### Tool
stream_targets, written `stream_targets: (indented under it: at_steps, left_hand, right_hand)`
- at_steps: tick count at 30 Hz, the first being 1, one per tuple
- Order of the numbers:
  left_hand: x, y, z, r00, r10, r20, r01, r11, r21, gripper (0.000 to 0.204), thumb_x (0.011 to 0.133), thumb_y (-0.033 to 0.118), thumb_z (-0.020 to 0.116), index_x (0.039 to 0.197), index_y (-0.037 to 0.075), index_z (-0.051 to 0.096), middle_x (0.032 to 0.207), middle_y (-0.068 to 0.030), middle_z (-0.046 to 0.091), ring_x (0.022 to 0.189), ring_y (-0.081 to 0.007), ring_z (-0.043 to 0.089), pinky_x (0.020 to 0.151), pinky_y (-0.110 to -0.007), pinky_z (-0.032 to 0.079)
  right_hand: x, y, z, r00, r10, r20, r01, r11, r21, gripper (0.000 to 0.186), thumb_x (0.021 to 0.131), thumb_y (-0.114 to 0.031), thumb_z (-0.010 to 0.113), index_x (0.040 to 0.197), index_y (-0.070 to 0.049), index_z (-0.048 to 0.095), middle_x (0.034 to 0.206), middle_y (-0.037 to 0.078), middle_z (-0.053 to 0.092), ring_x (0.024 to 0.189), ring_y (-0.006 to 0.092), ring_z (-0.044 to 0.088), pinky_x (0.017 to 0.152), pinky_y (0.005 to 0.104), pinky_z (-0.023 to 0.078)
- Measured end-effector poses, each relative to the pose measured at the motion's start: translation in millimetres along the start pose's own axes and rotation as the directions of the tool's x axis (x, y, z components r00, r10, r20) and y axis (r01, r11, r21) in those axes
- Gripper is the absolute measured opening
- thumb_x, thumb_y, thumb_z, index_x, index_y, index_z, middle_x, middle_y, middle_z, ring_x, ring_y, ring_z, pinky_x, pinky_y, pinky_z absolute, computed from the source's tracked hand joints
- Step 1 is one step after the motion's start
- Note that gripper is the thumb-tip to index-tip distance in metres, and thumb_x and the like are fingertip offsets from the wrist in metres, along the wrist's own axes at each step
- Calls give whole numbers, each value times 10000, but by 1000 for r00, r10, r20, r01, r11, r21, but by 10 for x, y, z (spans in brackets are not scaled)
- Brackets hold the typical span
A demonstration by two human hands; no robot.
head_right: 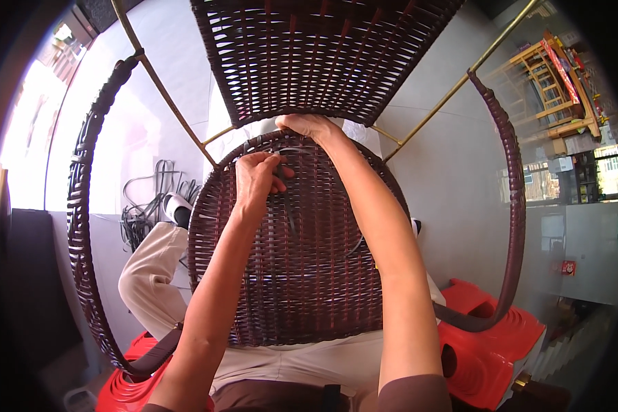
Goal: The person repairs a woven chair by hand, weaving a dark strip of material through the frame and using a screwdriver to tuck the ends.
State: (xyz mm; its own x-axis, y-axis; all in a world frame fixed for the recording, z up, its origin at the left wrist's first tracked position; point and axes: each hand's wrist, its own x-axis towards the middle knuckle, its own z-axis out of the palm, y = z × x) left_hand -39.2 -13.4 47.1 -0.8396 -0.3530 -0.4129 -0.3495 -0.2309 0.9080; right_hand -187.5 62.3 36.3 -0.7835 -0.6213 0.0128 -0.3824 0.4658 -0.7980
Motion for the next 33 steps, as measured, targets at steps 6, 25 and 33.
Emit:
stream_targets:
  at_steps: [6, 25, 33]
  left_hand:
    - [33, -14, -10, 1000, -21, 12, 21, 1000, -4, 214, 833, 110, 492, 864, -56, 624, 684, -127, 650, 421, -105, 513, 410, -202, 380]
    - [101, -54, 111, 985, 28, -170, -11, 995, 98, 199, 749, 89, 505, 692, -50, 637, 559, -105, 623, 395, -124, 504, 431, -259, 432]
    - [136, -30, 113, 985, 58, -164, -13, 965, 263, 224, 764, 107, 493, 681, -28, 651, 524, -93, 606, 404, -126, 518, 470, -271, 449]
  right_hand:
    - [39, 78, -6, 996, 18, 90, -22, 999, 49, 78, 574, -46, 600, 575, -13, 528, 561, 11, 488, 512, 139, 426, 507, 318, 382]
    - [25, 50, 22, 999, 13, 51, -17, 997, 75, 102, 555, -56, 598, 526, -24, 506, 495, -1, 471, 455, 117, 389, 471, 289, 341]
    - [90, 282, -15, 973, -19, 231, -36, 972, 231, 139, 569, 1, 560, 463, -44, 484, 476, -24, 426, 432, 86, 349, 419, 284, 286]
